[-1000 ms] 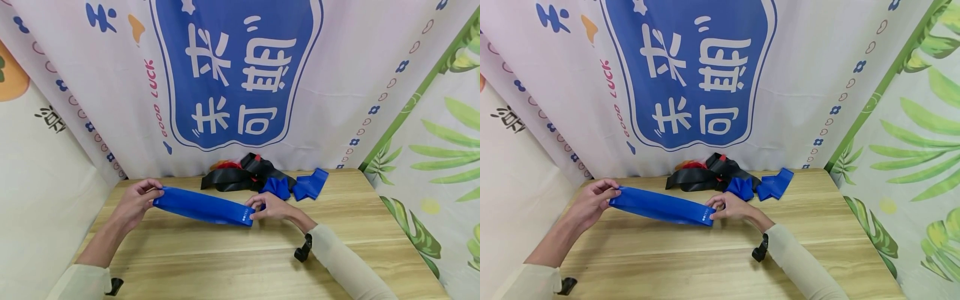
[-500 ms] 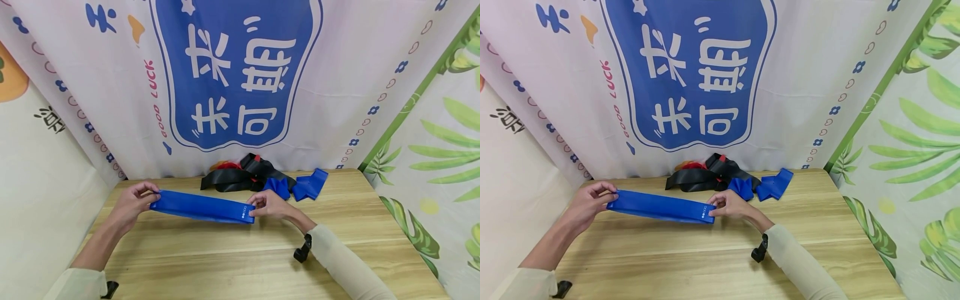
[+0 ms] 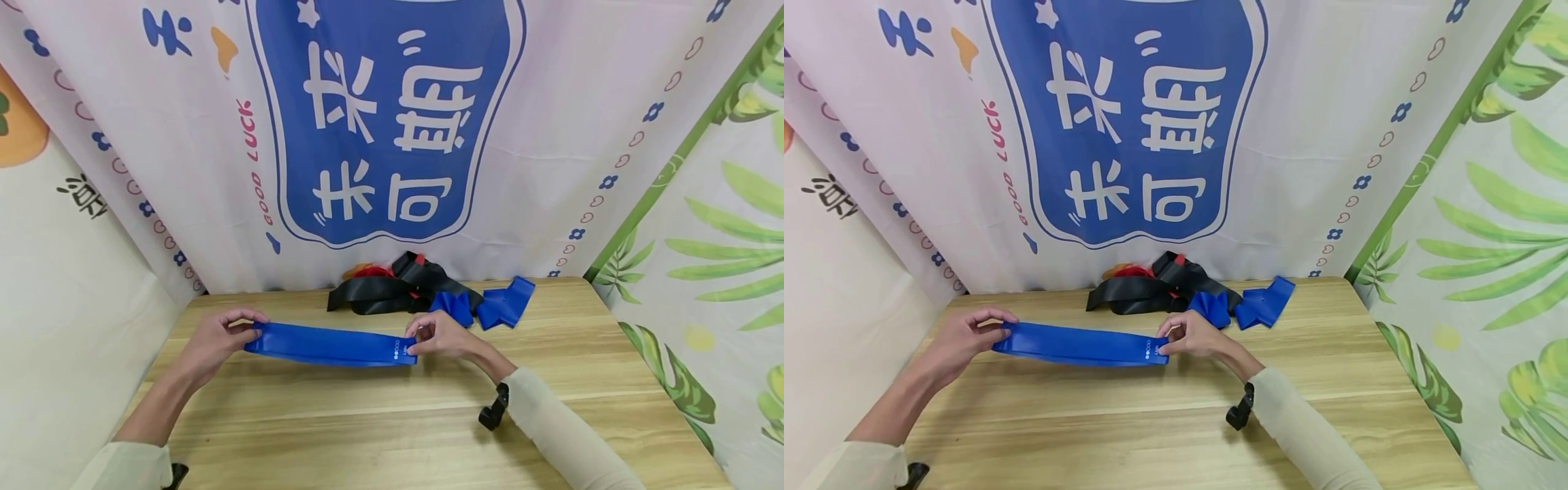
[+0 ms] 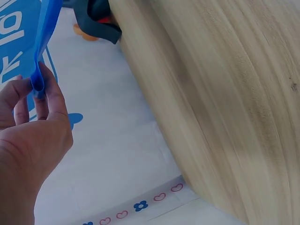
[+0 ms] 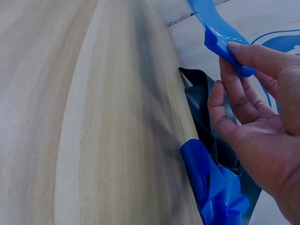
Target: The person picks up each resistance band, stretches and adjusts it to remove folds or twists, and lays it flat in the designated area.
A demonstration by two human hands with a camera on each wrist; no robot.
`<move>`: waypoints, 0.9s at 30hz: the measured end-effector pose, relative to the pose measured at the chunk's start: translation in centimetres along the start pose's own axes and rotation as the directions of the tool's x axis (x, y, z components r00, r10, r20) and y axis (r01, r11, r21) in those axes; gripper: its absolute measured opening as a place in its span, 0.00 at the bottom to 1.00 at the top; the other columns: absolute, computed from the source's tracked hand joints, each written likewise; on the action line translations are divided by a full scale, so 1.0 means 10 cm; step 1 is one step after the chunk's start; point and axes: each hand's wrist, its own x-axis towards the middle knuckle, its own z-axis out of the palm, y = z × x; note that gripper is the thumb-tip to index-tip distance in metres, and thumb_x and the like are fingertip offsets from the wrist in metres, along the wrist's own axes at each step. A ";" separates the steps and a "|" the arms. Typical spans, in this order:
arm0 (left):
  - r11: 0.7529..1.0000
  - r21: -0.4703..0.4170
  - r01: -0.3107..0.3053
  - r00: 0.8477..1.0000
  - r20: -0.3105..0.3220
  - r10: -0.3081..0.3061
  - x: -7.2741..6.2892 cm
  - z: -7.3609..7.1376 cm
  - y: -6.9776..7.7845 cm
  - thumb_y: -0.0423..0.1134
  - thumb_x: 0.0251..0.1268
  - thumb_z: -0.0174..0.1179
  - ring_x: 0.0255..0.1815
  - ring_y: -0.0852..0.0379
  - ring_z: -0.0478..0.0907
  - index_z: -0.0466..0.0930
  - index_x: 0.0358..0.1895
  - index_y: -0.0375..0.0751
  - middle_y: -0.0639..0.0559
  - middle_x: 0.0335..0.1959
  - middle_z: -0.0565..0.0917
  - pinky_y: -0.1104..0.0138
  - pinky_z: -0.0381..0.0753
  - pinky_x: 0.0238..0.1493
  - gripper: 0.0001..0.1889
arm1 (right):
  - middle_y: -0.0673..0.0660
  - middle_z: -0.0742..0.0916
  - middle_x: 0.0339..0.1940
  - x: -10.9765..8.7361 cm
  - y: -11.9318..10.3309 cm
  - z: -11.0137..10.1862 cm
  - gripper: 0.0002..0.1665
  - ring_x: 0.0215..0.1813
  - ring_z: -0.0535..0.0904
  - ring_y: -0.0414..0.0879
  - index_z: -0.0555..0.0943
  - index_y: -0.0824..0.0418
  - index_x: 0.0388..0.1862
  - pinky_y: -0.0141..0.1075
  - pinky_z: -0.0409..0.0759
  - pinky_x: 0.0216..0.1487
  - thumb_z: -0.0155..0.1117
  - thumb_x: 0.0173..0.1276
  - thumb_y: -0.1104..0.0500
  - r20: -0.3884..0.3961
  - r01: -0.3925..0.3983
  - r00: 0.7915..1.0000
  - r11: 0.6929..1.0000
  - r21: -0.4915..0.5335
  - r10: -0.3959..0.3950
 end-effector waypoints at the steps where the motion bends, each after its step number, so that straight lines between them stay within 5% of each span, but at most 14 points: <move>1: 1.000 0.008 -0.004 1.000 0.003 0.004 0.00 0.00 -0.01 0.26 0.73 0.64 0.51 0.66 0.84 0.83 0.56 0.23 0.52 0.55 0.84 0.68 0.86 0.47 0.12 | 0.54 0.89 0.47 0.00 0.00 0.00 0.09 0.36 0.79 0.48 0.90 0.60 0.43 0.32 0.78 0.37 0.80 0.64 0.63 -0.001 -0.009 1.000 1.000 -0.003 0.009; 3: 1.000 0.024 -0.013 1.000 0.012 0.012 -0.01 -0.01 -0.03 0.24 0.73 0.63 0.52 0.66 0.83 0.84 0.56 0.23 0.50 0.56 0.84 0.69 0.86 0.47 0.12 | 0.54 0.89 0.50 0.00 0.00 0.00 0.09 0.39 0.80 0.48 0.91 0.59 0.43 0.32 0.79 0.39 0.80 0.64 0.62 -0.001 -0.030 1.000 1.000 -0.008 0.030; 11: 0.999 -0.001 0.038 0.997 0.061 -0.038 -0.07 -0.03 -0.11 0.25 0.74 0.62 0.54 0.71 0.82 0.84 0.57 0.24 0.37 0.66 0.82 0.69 0.86 0.50 0.13 | 0.52 0.87 0.34 0.00 -0.02 -0.01 0.08 0.34 0.77 0.46 0.90 0.61 0.42 0.31 0.75 0.37 0.79 0.66 0.60 0.037 -0.132 0.991 0.989 0.063 0.130; 27: 0.983 0.026 0.183 0.978 0.092 -0.185 -0.39 -0.03 -0.36 0.27 0.76 0.56 0.58 0.67 0.80 0.86 0.59 0.29 0.33 0.67 0.81 0.68 0.86 0.53 0.15 | 0.53 0.88 0.42 0.17 -0.03 0.13 0.14 0.46 0.82 0.50 0.88 0.59 0.49 0.38 0.78 0.47 0.79 0.67 0.56 -0.067 -0.165 0.982 0.978 0.129 0.175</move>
